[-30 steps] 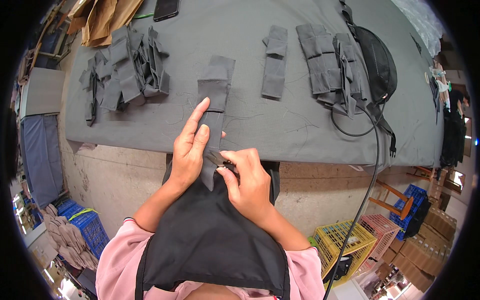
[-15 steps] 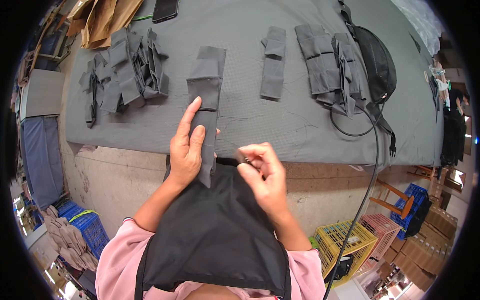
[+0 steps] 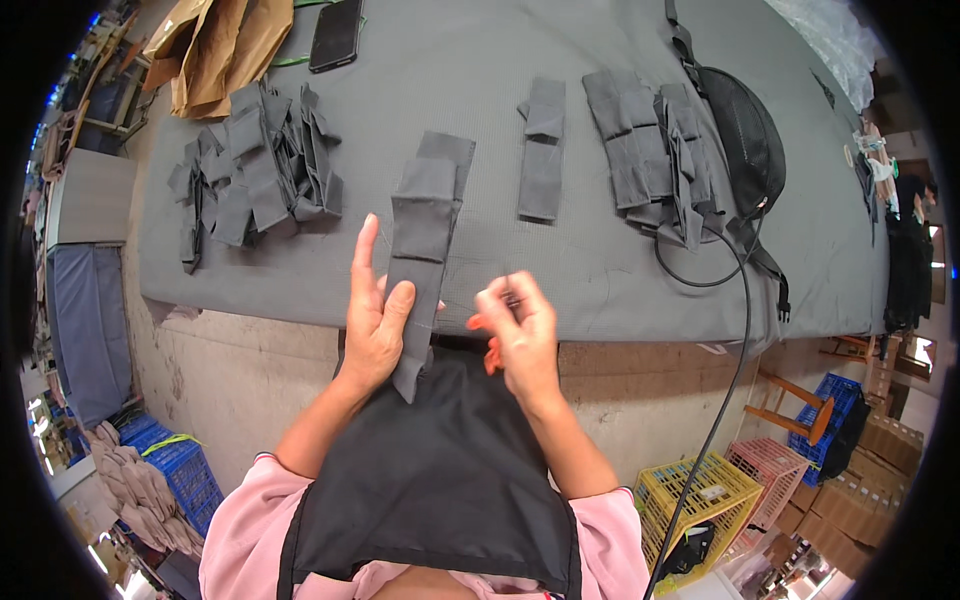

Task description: The person uses a small orange utility knife to cut and trim gray fabric strips on a gray work table. They repeatedly pick up folded fabric pieces, slice along the edges to remove excess material or threads, and place the trimmed pieces into a growing pile on the left side of the table.

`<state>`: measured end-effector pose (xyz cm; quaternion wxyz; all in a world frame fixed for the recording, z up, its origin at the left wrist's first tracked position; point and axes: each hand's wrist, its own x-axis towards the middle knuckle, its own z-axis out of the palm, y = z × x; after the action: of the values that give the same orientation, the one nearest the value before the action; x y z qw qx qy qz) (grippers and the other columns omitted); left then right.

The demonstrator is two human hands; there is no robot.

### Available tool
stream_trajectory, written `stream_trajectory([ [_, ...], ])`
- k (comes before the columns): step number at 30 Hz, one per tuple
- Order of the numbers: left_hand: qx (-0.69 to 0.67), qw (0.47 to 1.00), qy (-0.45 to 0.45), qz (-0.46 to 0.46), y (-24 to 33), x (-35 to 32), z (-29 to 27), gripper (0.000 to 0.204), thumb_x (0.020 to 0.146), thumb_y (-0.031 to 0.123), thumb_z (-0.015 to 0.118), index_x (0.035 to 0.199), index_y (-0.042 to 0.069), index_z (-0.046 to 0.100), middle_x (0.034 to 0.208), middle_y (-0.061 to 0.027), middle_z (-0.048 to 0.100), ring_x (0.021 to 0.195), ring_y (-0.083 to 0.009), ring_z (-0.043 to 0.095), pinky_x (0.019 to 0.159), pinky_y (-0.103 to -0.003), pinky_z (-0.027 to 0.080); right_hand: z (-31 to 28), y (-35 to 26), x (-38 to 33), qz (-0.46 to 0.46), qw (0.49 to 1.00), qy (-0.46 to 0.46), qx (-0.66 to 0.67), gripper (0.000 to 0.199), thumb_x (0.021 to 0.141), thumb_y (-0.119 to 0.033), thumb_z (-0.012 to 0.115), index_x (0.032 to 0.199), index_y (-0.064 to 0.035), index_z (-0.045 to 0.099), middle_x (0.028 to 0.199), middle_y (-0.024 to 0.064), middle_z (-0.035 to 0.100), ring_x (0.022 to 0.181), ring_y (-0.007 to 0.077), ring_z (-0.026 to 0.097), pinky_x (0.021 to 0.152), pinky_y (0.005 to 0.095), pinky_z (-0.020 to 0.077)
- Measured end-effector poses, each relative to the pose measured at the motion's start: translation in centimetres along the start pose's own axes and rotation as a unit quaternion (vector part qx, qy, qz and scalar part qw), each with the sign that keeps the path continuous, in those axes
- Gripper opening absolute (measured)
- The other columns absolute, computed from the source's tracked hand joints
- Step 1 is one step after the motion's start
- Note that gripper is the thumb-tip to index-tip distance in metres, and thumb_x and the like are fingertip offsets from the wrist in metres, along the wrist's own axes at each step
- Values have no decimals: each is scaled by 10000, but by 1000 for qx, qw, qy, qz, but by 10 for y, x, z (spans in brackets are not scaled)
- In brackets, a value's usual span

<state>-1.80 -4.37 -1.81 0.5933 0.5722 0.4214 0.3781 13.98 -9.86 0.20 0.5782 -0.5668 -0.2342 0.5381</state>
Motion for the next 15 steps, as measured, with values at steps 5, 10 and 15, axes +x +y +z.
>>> stream_trajectory([
  [5, -127, 985, -82, -84, 16, -5, 6, 571, 950, 47, 481, 1424, 88, 164, 1190, -190, 546, 934, -194, 617, 649, -296, 575, 11, -12, 8, -143, 983, -4, -112, 148, 841, 5, 633, 956, -41, 554, 825, -12, 501, 637, 45, 459, 541, 192, 400],
  [10, -142, 985, -81, -62, 25, -8, 12, 615, 899, -41, 509, 1388, 83, 158, 1221, -192, 527, 983, -179, 588, 718, -312, 590, 13, -7, 17, -331, 885, -1, -327, 324, 714, 101, 689, 998, -27, 596, 867, 45, 521, 549, 47, 420, 487, 201, 354],
  [15, -93, 990, -93, -55, 16, -10, 5, 619, 888, -29, 542, 1372, 68, 168, 1195, -205, 545, 996, -182, 590, 757, -319, 550, 7, 4, 30, -394, 828, 29, -398, 319, 694, 108, 582, 972, -48, 584, 884, 80, 558, 713, 183, 592, 554, 289, 498],
])
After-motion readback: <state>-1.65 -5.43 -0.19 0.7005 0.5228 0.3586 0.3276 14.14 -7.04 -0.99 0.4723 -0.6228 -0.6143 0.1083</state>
